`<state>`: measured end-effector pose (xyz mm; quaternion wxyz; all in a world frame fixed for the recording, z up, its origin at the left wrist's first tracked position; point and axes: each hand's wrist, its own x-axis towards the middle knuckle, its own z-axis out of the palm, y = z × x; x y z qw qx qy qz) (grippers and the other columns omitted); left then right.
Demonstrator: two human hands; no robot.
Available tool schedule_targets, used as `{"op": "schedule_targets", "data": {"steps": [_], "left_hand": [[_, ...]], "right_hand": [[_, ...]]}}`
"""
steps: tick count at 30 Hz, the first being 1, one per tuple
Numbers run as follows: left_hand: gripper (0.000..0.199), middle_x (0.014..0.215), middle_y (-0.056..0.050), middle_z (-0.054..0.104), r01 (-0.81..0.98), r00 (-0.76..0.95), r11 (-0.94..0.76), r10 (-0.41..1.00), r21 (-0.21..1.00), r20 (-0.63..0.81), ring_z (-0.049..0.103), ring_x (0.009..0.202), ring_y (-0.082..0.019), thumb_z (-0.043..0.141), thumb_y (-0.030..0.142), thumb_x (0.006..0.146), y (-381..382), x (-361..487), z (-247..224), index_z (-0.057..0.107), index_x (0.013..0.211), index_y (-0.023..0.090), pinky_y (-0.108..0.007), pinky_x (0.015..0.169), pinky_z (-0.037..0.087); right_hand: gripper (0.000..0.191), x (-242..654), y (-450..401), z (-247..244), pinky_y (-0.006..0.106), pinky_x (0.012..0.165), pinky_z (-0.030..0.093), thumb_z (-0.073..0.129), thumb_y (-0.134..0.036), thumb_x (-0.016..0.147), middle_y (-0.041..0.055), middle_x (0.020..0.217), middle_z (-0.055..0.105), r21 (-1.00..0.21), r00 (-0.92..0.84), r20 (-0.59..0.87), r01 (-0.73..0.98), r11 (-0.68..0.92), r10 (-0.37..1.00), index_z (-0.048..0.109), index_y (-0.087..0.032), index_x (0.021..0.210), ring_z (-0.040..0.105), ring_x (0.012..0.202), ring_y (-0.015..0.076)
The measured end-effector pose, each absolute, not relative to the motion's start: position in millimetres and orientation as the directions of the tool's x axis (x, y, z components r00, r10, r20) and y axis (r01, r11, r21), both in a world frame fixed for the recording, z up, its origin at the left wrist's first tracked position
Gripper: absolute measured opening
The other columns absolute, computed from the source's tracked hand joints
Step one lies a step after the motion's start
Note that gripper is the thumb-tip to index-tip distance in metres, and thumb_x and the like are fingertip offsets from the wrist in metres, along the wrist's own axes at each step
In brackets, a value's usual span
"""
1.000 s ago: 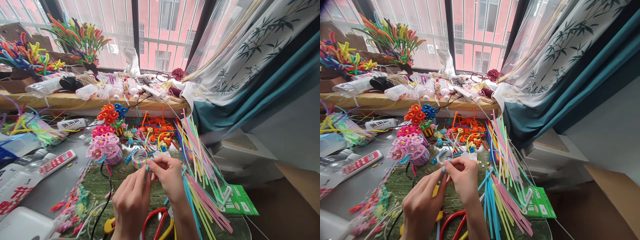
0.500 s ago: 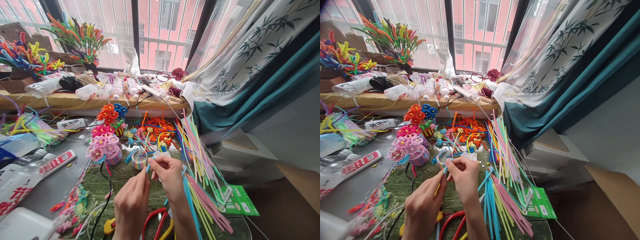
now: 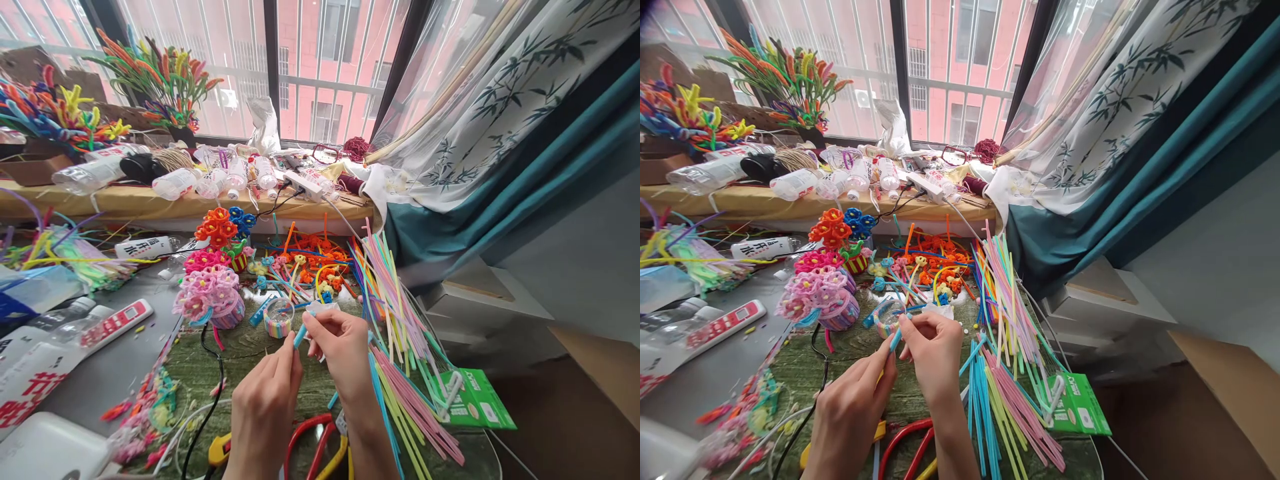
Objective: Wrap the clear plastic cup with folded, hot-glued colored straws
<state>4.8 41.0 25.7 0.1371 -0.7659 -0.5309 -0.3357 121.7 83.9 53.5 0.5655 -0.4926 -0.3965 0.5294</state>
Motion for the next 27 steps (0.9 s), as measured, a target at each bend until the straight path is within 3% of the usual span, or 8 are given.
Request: {"op": "schedule_targets", "data": {"steps": [27], "left_hand": [[0.023,0.089,-0.009,0.077,0.87,0.174,-0.441,0.693,0.22,0.699,0.073,0.069,-0.014,0.052,0.018,0.096,34,-2,20,0.065,0.111,0.007,-0.02,0.066,0.053]], "right_hand": [[0.027,127,80,55,0.018,0.039,0.037,0.075,-0.035,0.074,-0.0028,0.042,0.056,-0.97,0.137,-0.04,-0.242,-0.006,0.99,0.065,-0.015,0.058,0.049,0.036,0.0072]]}}
